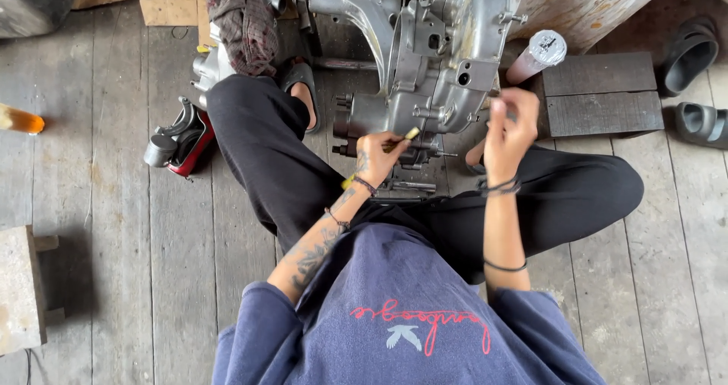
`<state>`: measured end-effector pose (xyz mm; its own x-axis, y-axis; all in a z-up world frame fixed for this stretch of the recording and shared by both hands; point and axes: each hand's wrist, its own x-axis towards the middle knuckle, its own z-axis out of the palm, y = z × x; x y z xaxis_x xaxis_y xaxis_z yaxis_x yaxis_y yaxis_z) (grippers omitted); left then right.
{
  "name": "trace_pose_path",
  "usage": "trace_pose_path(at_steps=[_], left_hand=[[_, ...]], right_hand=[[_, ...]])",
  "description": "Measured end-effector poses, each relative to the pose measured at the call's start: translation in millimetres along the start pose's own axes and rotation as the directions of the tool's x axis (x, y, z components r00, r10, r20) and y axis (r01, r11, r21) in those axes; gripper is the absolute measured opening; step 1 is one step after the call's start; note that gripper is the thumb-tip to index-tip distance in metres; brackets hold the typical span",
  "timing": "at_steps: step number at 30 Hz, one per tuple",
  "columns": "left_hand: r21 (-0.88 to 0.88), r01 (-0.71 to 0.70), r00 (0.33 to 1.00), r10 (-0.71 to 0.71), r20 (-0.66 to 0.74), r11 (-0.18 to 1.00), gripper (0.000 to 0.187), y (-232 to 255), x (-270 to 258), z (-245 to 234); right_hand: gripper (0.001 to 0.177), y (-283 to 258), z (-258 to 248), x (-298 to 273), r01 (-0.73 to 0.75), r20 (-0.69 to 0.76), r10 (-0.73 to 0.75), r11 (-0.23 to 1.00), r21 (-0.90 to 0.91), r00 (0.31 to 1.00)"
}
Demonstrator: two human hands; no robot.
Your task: The person sits on the floor and uses a yellow-handled brush to scrub the surface of a silver engine casing. They hold the part steady with one hand while scrubbing various sections, including the edges and bolt holes, with the other hand.
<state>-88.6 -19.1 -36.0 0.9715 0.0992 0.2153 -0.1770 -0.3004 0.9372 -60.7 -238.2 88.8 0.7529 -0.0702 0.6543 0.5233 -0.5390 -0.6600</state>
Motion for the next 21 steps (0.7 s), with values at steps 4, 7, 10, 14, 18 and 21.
trace_pose_path(at_steps=[4, 7, 10, 14, 18, 21], left_hand=[[-0.372, 0.232, 0.955, -0.284, -0.09, 0.899, 0.016, 32, 3, 6], [-0.59, 0.123, 0.97, -0.223, -0.1, 0.798, 0.031, 59, 3, 14], [-0.68, 0.109, 0.966, -0.238, -0.099, 0.725, 0.049, 62, 2, 26], [-0.52, 0.197, 0.976, -0.217, 0.023, 0.831, 0.061, 51, 4, 15], [-0.214, 0.073, 0.995, -0.086, -0.05, 0.974, 0.033, 44, 17, -22], [0.101, 0.037, 0.967, -0.01, -0.256, 0.994, 0.014, 0, 35, -33]], right_hand=[[0.013, -28, 26, -66, -0.071, -0.179, 0.071, 0.997, 0.006, 0.981], [0.031, -34, 50, -106, -0.248, 0.205, 0.214, 0.956, 0.156, 0.955], [0.036, -25, 66, -115, -0.397, 0.396, 0.278, 0.881, 0.258, 0.875], [0.024, -12, 74, -124, -0.553, 0.424, 0.412, 0.78, 0.294, 0.807], [0.04, -28, 63, -118, -0.571, 0.35, 0.461, 0.743, 0.349, 0.815], [0.044, -54, 55, -103, -0.462, 0.345, 0.376, 0.861, 0.212, 0.86]])
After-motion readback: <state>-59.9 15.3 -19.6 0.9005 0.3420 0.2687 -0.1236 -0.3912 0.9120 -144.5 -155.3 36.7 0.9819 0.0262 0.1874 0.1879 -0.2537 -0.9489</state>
